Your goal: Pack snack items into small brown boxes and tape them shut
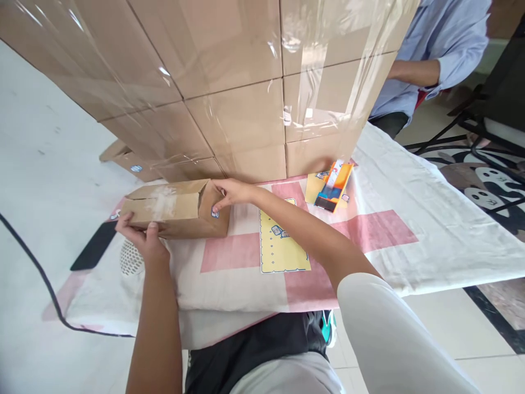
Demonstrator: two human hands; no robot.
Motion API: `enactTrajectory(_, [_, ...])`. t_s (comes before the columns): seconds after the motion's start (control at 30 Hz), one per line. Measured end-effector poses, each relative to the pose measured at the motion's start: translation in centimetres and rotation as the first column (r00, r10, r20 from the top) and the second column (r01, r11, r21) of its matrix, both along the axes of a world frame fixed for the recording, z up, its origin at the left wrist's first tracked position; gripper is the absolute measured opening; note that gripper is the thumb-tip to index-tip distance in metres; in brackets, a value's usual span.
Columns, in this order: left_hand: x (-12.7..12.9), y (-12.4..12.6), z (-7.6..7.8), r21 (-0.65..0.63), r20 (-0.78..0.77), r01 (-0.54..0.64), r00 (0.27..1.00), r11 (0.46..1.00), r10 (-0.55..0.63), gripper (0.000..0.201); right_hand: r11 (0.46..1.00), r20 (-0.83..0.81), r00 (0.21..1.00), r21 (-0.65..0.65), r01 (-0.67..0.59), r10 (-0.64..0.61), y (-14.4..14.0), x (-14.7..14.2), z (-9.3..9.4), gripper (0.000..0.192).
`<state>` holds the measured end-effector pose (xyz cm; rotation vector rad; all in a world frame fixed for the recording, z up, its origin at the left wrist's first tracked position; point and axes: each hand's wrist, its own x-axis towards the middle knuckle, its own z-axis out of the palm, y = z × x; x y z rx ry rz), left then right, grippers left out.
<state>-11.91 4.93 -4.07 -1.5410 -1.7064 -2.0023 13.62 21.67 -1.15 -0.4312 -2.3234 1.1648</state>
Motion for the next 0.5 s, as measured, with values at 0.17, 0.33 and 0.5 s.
enactTrajectory(0.17, [-0.2, -0.4, 0.1, -0.039, 0.033, 0.014, 0.999, 0.999, -0.013, 0.063, 0.995, -0.034, 0.995, 0.029, 0.098, -0.097, -2.6, 1.2, -0.5, 0.044])
enactTrajectory(0.33, [0.5, -1.5, 0.5, -0.049, 0.074, 0.020, 0.997, 0.999, -0.016, 0.063, 0.991, 0.067, 0.989, -0.010, 0.131, -0.130, -6.3, 1.0, -0.6, 0.119])
enactTrajectory(0.5, [4.6, -4.7, 3.0, 0.007, 0.089, 0.084, 0.992, 0.996, -0.085, 0.067, 0.951, 0.009, 0.951, 0.005, 0.309, -0.309, -12.9, 2.9, 2.9, 0.158])
